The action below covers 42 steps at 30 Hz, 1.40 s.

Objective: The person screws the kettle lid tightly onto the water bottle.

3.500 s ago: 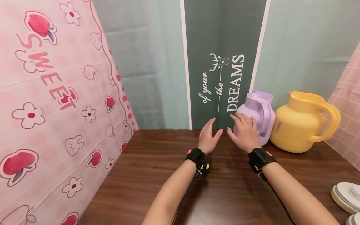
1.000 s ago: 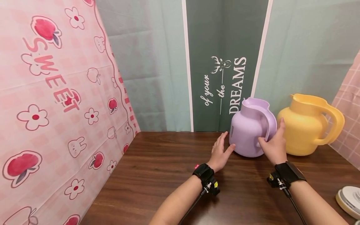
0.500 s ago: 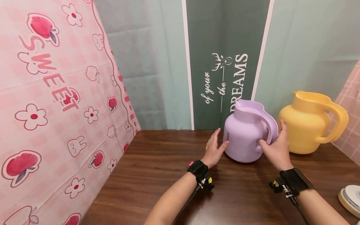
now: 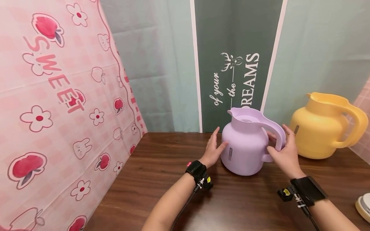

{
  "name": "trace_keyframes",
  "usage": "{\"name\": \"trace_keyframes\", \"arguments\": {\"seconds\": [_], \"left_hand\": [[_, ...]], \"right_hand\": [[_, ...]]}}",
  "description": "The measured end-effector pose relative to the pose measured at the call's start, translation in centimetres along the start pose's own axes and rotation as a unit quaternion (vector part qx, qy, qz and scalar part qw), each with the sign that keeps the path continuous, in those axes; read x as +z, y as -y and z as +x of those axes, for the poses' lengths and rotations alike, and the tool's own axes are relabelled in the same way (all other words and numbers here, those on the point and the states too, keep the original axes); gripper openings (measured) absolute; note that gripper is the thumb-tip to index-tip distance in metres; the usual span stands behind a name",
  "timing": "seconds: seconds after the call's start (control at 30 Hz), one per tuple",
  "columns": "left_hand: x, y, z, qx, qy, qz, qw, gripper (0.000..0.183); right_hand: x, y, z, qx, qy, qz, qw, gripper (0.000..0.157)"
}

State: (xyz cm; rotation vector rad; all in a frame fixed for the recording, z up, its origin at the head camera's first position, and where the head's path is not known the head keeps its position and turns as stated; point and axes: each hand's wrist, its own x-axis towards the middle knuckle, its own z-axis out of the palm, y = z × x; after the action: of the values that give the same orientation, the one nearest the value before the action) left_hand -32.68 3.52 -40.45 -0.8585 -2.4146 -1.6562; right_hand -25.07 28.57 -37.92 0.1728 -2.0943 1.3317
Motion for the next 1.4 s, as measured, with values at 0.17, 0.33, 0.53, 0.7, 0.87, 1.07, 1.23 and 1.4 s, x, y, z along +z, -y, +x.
{"name": "trace_keyframes", "arguments": {"seconds": [0.17, 0.33, 0.53, 0.7, 0.87, 1.07, 1.23, 1.4], "left_hand": [[-1.6, 0.3, -0.3, 0.023, 0.005, -0.006, 0.9997, 0.091], [-3.1, 0.4, -0.9, 0.045, 0.020, -0.006, 0.9988, 0.098], [-4.6, -0.1, -2.0, 0.059, 0.041, -0.019, 0.9972, 0.103], [-5.2, -0.5, -3.4, 0.073, 0.058, -0.041, 0.9948, 0.104], [-5.6, -0.7, -4.4, 0.114, 0.057, -0.054, 0.9904, 0.102], [-6.3, -0.8, -5.7, 0.135, 0.057, -0.042, 0.9883, 0.104], [-7.0, -1.0, -7.1, 0.159, 0.065, -0.035, 0.9846, 0.100], [-7.4, -1.3, -8.8, 0.179, 0.055, -0.024, 0.9820, 0.098]], "right_hand": [[0.3, 0.3, -0.5, -0.012, 0.034, 0.027, 0.999, 0.079], [0.6, 1.0, -1.1, -0.004, 0.067, 0.032, 0.997, 0.069], [1.3, 1.7, -1.5, -0.006, 0.083, 0.045, 0.995, 0.053], [1.9, 2.2, -2.0, -0.027, 0.113, 0.097, 0.988, 0.053], [2.3, 2.8, -2.7, -0.020, 0.125, 0.073, 0.989, 0.039], [2.8, 3.5, -3.2, -0.036, 0.144, 0.098, 0.984, 0.037], [3.2, 4.0, -3.7, -0.046, 0.152, 0.131, 0.979, 0.037], [3.5, 4.7, -4.3, -0.044, 0.167, 0.164, 0.971, 0.039]]}}
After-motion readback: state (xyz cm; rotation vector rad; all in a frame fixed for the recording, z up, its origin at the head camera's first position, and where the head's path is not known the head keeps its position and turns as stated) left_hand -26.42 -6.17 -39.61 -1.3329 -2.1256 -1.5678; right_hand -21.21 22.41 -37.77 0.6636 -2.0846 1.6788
